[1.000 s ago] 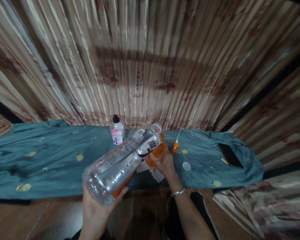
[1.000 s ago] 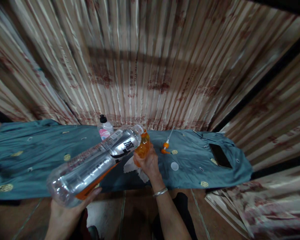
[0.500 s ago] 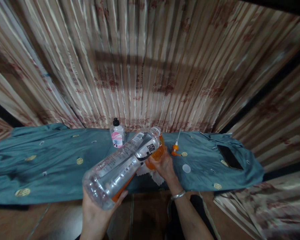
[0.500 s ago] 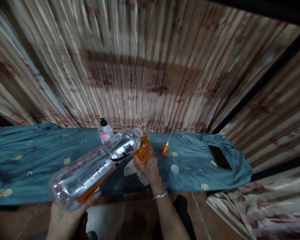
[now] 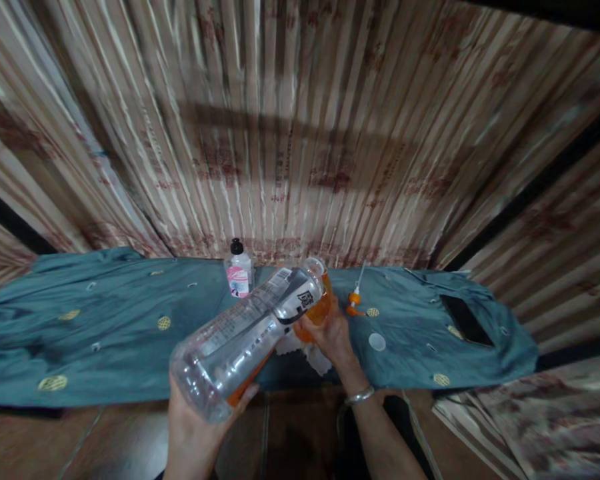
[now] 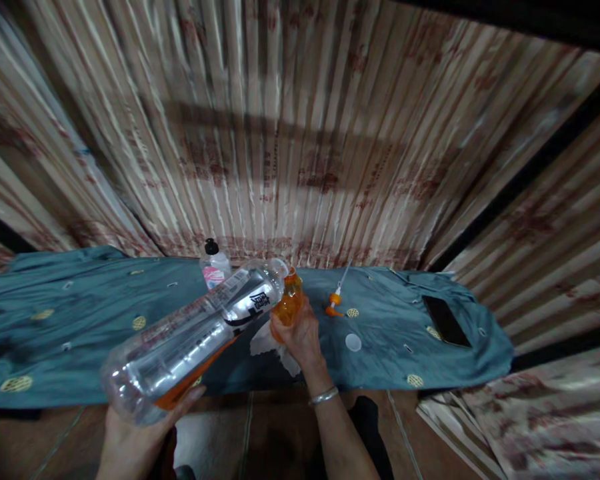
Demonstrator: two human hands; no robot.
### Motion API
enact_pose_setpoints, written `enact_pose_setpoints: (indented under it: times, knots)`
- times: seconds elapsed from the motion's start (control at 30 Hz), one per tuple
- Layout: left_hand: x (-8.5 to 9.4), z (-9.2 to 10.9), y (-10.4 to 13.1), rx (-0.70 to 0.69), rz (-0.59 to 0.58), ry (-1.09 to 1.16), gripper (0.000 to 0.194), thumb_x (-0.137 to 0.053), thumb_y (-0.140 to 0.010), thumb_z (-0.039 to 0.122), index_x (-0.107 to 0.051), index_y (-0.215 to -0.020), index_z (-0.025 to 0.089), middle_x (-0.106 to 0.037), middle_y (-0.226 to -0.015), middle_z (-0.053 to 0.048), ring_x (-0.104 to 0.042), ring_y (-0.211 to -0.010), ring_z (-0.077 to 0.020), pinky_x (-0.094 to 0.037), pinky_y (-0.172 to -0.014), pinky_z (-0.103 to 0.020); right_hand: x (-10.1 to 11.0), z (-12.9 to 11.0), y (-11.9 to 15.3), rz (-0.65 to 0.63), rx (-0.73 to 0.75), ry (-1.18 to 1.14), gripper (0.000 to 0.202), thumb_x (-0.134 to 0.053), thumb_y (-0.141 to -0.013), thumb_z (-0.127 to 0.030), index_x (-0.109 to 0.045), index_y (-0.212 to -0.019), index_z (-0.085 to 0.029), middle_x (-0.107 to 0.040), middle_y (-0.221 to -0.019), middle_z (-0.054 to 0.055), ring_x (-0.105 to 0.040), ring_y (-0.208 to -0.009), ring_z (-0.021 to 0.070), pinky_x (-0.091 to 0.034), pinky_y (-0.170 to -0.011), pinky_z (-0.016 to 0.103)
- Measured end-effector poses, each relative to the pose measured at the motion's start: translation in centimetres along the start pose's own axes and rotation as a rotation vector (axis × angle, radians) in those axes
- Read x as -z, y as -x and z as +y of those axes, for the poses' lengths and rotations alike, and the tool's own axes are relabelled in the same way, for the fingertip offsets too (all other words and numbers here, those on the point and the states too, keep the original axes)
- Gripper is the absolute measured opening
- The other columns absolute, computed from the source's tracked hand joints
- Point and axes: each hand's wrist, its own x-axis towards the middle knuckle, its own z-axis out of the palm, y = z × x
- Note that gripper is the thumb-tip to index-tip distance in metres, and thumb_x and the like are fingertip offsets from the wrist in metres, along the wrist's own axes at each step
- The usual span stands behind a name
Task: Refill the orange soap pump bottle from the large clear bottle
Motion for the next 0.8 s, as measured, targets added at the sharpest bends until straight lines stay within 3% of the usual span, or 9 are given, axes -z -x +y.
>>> enact_pose_setpoints:
  times: [0.1, 0.23, 0.43, 0.63, 0.8]
  knots:
    - [-0.2, 0.4, 0.1, 0.028, -0.021, 0.025, 0.088, -0.094, -0.042, 0.049, -0.058, -0.119, 0.026, -0.069, -0.118, -0.008, -0.071, -0.106, -0.0321, -0.054, -0.101, -0.059, -0.1, 0.1, 0.0, 0.024, 0.008, 0.010, 0.054, -0.077, -0.076, -0.037, -0.053, -0.120, -0.019, -0.074, -0.109, 0.012, -0.075, -0.100, 0.0296, -0.063, -0.086, 0.042]
    - [-0.3, 0.6, 0.1, -0.035, -0.010, -0.014, 0.079, -0.093, -0.047, 0.050, -0.060, -0.114, 0.025, -0.070, -0.114, -0.007, -0.070, -0.105, -0.0327, -0.048, -0.108, -0.062, -0.4, 0.4, 0.1, 0.038, 0.030, 0.013, 0.054, -0.077, -0.076, -0.036, -0.052, -0.121, -0.018, -0.074, -0.109, 0.013, -0.075, -0.101, 0.0308, -0.062, -0.088, 0.044]
    - [-0.1, 1.0, 0.0, -0.015, 0.004, -0.060, 0.084, -0.091, -0.044, 0.057, -0.059, -0.114, 0.025, -0.069, -0.108, -0.007, -0.070, -0.102, -0.0321, -0.053, -0.102, -0.061, -0.3, 0.4, 0.1, 0.037, 0.024, 0.022, 0.054, -0.077, -0.076, -0.038, -0.053, -0.120, -0.019, -0.074, -0.109, 0.013, -0.075, -0.099, 0.0298, -0.063, -0.083, 0.041]
    - [-0.4, 2.3, 0.3, 0.048, -0.004, 0.015, 0.083, -0.093, -0.042, 0.044, -0.059, -0.114, 0.024, -0.071, -0.108, -0.006, -0.073, -0.093, -0.0283, -0.061, -0.092, -0.053, -0.2, 0.4, 0.1, 0.016, 0.015, 0.003, 0.054, -0.077, -0.076, -0.040, -0.053, -0.120, -0.018, -0.075, -0.107, 0.013, -0.075, -0.099, 0.0306, -0.064, -0.082, 0.041]
    - [-0.5, 2.1, 0.2, -0.028, -0.005, -0.022, 0.082, -0.091, -0.046, 0.051, -0.058, -0.115, 0.023, -0.071, -0.109, -0.007, -0.072, -0.097, -0.0284, -0.056, -0.101, -0.056, -0.1, 0.3, 0.1, 0.018, 0.039, 0.023, 0.058, -0.078, -0.076, -0.038, -0.053, -0.124, -0.017, -0.074, -0.110, 0.014, -0.075, -0.101, 0.0309, -0.063, -0.086, 0.043]
